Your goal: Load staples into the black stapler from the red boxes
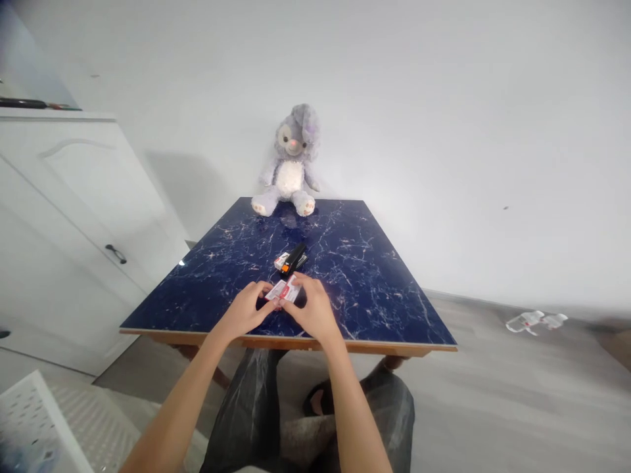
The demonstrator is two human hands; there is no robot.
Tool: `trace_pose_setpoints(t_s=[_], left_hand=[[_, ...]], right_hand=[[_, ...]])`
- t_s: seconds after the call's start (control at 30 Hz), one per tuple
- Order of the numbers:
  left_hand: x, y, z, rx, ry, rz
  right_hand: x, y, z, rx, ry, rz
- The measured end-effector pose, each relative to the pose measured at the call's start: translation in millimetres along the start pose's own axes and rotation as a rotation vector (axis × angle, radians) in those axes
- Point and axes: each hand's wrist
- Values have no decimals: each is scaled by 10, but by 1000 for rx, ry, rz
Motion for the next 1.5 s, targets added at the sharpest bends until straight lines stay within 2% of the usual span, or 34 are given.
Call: trace_pose_setpoints(t_s=[0.13,0.23,0.43,0.63,0.8,0.9,1.13,1.27,1.4,1.5], left_hand=[[6,-9,36,-1,34,-75],[3,1,-4,-39,58,-94],[63,111,-60,-250,59,-23],[94,108,20,-304,94,-2],[125,262,-13,-392,42,84],[156,377,-33,-405,27,153],[197,515,71,-433,-66,204],[198,489,129,-438,-124,240],[169,398,128,-509,-213,224],[145,352,118,-531,-238,200]], right_hand=[[-15,20,-21,-13,-109,-124],[-9,13,-16,-13,-109,-126],[3,15,6,-48,-115,-144],[-5,57,52,-51,-106,-107],[6,42,36,-55,-130,-146],[-5,39,14,-72,-103,-140],[-80,97,-65,-124,43,-140],[-98,237,-166,-142,109,-111],[-115,400,-287,-155,144,-73],[-105,454,-351,-251,132,-49]])
Point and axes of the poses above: each hand's wrist, its own x-axis away from the middle knuckle, its own y-axis out of the palm, z = x × y, and after that the axes turned 12 degrees about x, right-handed
